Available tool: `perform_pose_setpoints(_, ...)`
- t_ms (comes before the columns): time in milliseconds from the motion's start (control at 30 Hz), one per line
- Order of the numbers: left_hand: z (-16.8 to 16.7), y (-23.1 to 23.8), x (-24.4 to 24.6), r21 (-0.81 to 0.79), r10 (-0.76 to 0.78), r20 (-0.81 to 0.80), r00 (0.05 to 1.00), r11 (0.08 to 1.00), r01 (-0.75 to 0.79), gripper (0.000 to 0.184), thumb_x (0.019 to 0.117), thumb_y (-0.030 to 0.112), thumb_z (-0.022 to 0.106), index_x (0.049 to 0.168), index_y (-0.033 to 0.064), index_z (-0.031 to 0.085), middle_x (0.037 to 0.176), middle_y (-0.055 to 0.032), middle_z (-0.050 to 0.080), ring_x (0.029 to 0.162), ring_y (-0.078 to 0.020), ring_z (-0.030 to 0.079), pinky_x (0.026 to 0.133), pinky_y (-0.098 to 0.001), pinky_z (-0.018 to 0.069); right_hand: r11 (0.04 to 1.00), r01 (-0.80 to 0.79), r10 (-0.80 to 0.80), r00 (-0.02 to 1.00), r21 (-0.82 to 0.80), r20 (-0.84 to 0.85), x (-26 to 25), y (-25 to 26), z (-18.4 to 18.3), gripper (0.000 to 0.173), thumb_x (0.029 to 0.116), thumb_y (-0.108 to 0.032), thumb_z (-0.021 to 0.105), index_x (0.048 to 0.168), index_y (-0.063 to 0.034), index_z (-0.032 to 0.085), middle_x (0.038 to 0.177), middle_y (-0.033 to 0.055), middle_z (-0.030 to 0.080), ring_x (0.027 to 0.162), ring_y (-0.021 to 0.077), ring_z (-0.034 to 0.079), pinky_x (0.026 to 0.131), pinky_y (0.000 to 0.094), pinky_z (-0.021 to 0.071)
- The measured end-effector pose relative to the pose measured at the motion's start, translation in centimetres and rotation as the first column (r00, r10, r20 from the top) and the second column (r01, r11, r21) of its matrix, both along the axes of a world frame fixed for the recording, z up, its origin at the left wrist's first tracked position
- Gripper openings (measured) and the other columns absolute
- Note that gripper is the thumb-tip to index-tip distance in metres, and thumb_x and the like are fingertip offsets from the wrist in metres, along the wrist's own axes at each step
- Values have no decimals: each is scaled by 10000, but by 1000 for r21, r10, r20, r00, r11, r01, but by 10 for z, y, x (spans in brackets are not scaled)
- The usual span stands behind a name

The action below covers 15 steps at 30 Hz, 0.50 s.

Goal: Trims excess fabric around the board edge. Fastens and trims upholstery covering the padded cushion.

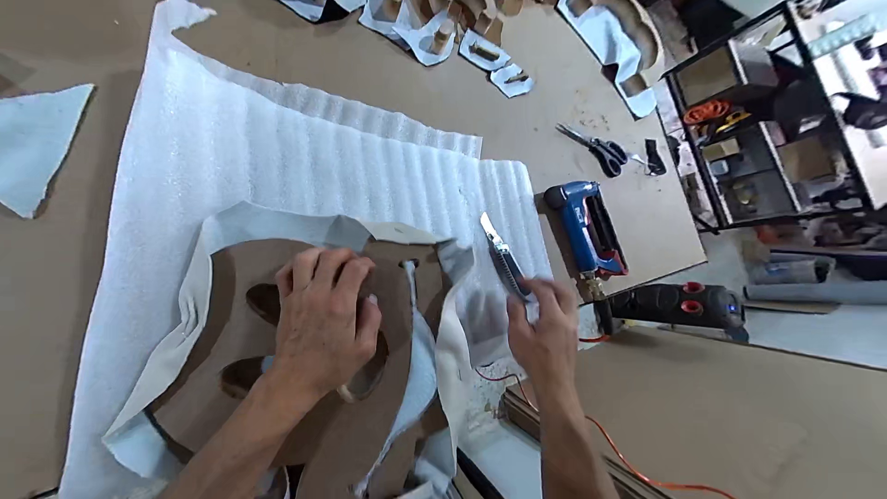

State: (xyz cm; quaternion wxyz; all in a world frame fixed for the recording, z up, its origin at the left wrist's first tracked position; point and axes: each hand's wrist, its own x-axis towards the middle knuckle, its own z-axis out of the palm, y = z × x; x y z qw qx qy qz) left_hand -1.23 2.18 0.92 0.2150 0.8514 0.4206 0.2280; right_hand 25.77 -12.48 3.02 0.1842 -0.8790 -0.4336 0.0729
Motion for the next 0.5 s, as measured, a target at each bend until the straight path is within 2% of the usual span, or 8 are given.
perform_pose_setpoints(33,-1,-1,0,-9,11,-6,1000,1000,-11,397,913,330,490,1184,141,709,1250,-86,645,1264,-356,510,1044,-580,357,998,1,4,997,-68,79,16,4,-6,503,955,-325,671,1382,-65,614,1463,287,488,1312,524,479,995,710,428)
perform_pose_setpoints(67,-4,0,1,-10,25,-12,1000,1000,-25,392,914,316,487,1188,143,708,1253,-80,647,1276,-348,507,1062,-571,351,991,24,-10,994,-128,107,29,13,-14,605,936,-359,706,1453,-85,554,1516,300,429,1353,552,427,1021,730,397)
perform_pose_setpoints(167,-8,0,2,-32,16,-48,999,999,-17,374,912,290,501,1190,151,711,1246,-61,659,1292,-328,509,1069,-554,361,963,27,9,991,-268,131,42,31,-24,466,978,-254,678,1389,-49,602,1304,280,602,1213,497,570,960,679,473)
perform_pose_setpoints(267,0,10,-1,-65,-40,-83,996,997,35,344,942,239,510,1183,132,731,1234,-65,691,1226,-315,579,986,-541,442,961,27,-7,997,-276,76,31,30,9,351,1042,-176,510,1291,48,617,1204,308,621,1083,497,627,880,693,493)
perform_pose_setpoints(300,4,18,-1,-67,-45,-63,997,997,41,332,958,220,508,1180,116,732,1234,-89,685,1180,-324,607,942,-543,476,969,30,-23,999,-243,29,22,24,28,386,1079,-205,412,1293,52,605,1146,292,636,996,473,652,821,680,513)
perform_pose_setpoints(333,7,29,1,-64,-48,-49,998,997,45,322,965,208,508,1179,110,728,1251,-112,667,1157,-335,617,924,-551,492,983,15,-17,1000,-186,-6,12,15,44,447,1086,-271,330,1266,27,610,987,220,660,799,380,673,675,607,552)
perform_pose_setpoints(400,12,51,12,-63,-79,-68,995,995,74,325,979,227,525,1228,132,711,1301,-117,650,1229,-342,586,987,-576,454,994,-53,39,989,-95,-146,-21,-4,72,474,1039,-351,325,1274,-48,604,756,36,646,528,173,609,447,416,538)
perform_pose_setpoints(500,5,72,38,-137,-238,-157,959,966,217,430,1041,393,494,1374,163,638,1363,-101,640,1336,-322,545,1130,-609,356,964,-222,188,958,-147,-217,-84,-18,101,487,1018,-223,455,1470,-49,505,914,61,703,588,140,649,496,383,582)
